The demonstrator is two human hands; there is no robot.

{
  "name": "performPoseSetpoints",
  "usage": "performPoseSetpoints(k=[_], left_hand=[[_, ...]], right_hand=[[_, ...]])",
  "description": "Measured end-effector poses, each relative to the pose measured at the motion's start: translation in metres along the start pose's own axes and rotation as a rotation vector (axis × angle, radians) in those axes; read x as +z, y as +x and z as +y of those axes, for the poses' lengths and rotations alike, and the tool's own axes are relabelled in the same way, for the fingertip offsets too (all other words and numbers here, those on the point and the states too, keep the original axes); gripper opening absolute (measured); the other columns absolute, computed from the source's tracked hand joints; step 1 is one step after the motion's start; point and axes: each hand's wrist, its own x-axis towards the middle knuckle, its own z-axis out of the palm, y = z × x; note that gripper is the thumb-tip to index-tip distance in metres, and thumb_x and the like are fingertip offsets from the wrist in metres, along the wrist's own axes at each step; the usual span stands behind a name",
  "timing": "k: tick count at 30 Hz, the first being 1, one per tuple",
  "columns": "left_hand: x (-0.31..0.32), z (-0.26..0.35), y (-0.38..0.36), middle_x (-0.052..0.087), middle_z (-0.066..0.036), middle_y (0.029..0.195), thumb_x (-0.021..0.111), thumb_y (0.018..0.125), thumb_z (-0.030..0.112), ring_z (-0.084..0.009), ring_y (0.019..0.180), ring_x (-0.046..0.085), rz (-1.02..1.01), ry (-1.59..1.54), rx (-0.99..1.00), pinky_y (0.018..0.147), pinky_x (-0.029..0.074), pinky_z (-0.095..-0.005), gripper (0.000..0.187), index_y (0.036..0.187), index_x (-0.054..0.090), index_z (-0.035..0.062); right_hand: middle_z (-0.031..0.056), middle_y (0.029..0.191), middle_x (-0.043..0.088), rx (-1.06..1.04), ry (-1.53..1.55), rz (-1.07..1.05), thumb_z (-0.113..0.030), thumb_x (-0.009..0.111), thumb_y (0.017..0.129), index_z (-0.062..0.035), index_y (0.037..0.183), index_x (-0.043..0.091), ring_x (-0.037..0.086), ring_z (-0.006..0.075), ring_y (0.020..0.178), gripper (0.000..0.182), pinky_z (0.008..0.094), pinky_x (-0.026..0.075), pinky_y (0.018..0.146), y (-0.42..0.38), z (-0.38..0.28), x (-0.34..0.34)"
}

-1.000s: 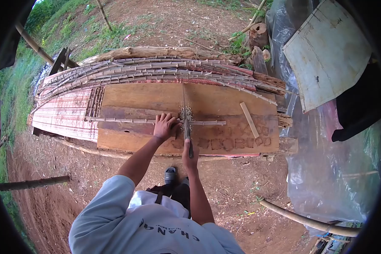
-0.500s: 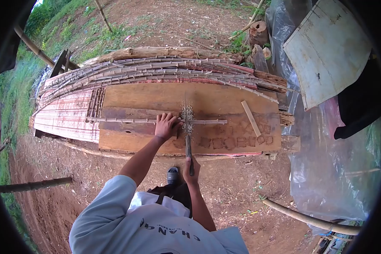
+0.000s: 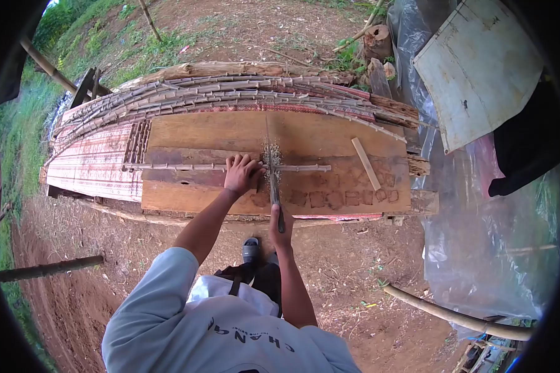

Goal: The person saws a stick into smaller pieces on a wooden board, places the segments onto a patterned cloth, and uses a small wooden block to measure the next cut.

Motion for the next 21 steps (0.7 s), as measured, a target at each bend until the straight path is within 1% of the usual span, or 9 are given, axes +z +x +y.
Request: performPoseSetpoints(k=[3, 5, 7, 10, 12, 13, 16, 19, 21], left_hand=[[-0.002, 0.001, -0.001, 0.052, -0.003, 0.090, 0.061, 0.084, 0.044, -0.0250, 0.097, 0.048, 0.010, 0.002, 0.008, 0.089, 0.031, -0.0455, 0.026, 0.088, 0.064, 0.0191], [-0.004, 0.000, -0.005, 0.052, -0.002, 0.090, 0.062, 0.083, 0.043, -0.0247, 0.096, 0.048, -0.050, 0.009, 0.068, 0.089, 0.031, -0.0456, 0.024, 0.088, 0.064, 0.0199], [0.000, 0.000, -0.007, 0.052, -0.002, 0.089, 0.062, 0.083, 0.043, -0.0245, 0.096, 0.048, -0.032, 0.025, 0.113, 0.089, 0.031, -0.0458, 0.024, 0.088, 0.064, 0.0206], [0.002, 0.001, -0.005, 0.052, -0.003, 0.092, 0.058, 0.085, 0.046, -0.0244, 0.097, 0.048, 0.003, 0.001, 0.027, 0.089, 0.031, -0.0443, 0.027, 0.093, 0.064, 0.0208], [0.004, 0.001, -0.003, 0.052, -0.003, 0.091, 0.060, 0.084, 0.046, -0.0244, 0.097, 0.048, 0.001, -0.010, -0.021, 0.090, 0.031, -0.0448, 0.027, 0.092, 0.064, 0.0207], [0.004, 0.002, -0.005, 0.052, -0.003, 0.090, 0.061, 0.084, 0.045, -0.0243, 0.097, 0.048, -0.009, -0.016, -0.062, 0.090, 0.030, -0.0453, 0.026, 0.091, 0.065, 0.0207], [0.007, 0.001, -0.003, 0.051, -0.003, 0.091, 0.060, 0.084, 0.046, -0.0245, 0.098, 0.047, 0.023, -0.010, -0.059, 0.091, 0.029, -0.0455, 0.028, 0.092, 0.065, 0.0202], [0.007, 0.001, -0.006, 0.051, -0.003, 0.091, 0.061, 0.084, 0.046, -0.0246, 0.098, 0.047, 0.025, 0.008, -0.046, 0.091, 0.030, -0.0451, 0.028, 0.092, 0.065, 0.0198], [0.005, -0.002, -0.006, 0.051, -0.003, 0.090, 0.061, 0.084, 0.045, -0.0246, 0.098, 0.047, 0.019, 0.019, -0.025, 0.091, 0.030, -0.0448, 0.027, 0.092, 0.065, 0.0195]], right_hand=[[-0.0001, 0.062, 0.042, 0.046, 0.033, 0.032, -0.029, 0.044, 0.100, -0.0025, 0.074, 0.047, 0.038, 0.0091, 0.060, 0.037, 0.0306, 0.032, 0.052, 0.011, -0.003, 0.008], [-0.0076, 0.062, 0.038, -0.044, 0.072, 0.041, -0.035, 0.047, 0.099, -0.0123, 0.073, 0.044, 0.037, 0.0029, 0.054, 0.035, 0.0219, 0.028, 0.047, 0.001, 0.012, 0.008], [-0.0071, 0.062, 0.039, -0.034, 0.093, 0.059, -0.033, 0.047, 0.099, -0.0123, 0.072, 0.044, 0.037, 0.0034, 0.053, 0.034, 0.0225, 0.028, 0.047, -0.003, 0.008, 0.012], [-0.0059, 0.062, 0.039, -0.070, 0.026, 0.069, -0.032, 0.046, 0.099, -0.0101, 0.073, 0.044, 0.037, 0.0038, 0.053, 0.034, 0.0229, 0.029, 0.047, 0.004, -0.007, 0.019], [0.0026, 0.062, 0.043, -0.097, -0.095, 0.034, -0.028, 0.044, 0.099, -0.0009, 0.076, 0.050, 0.039, 0.0105, 0.060, 0.036, 0.0319, 0.035, 0.054, 0.008, -0.017, 0.019], [0.0026, 0.062, 0.043, -0.095, -0.101, 0.037, -0.028, 0.044, 0.099, -0.0009, 0.076, 0.050, 0.039, 0.0105, 0.060, 0.036, 0.0319, 0.035, 0.054, 0.006, -0.017, 0.018], [0.0032, 0.061, 0.043, -0.125, -0.122, 0.047, -0.027, 0.044, 0.099, -0.0008, 0.077, 0.050, 0.039, 0.0106, 0.060, 0.035, 0.0318, 0.035, 0.053, 0.003, -0.015, 0.017], [0.0035, 0.060, 0.043, -0.062, -0.105, 0.025, -0.026, 0.044, 0.099, -0.0005, 0.076, 0.050, 0.039, 0.0108, 0.059, 0.035, 0.0321, 0.034, 0.052, -0.020, -0.005, 0.009], [-0.0050, 0.058, 0.038, -0.126, -0.054, 0.076, -0.031, 0.043, 0.100, -0.0061, 0.074, 0.047, 0.037, 0.0045, 0.053, 0.036, 0.0253, 0.028, 0.047, -0.024, -0.001, 0.010]])
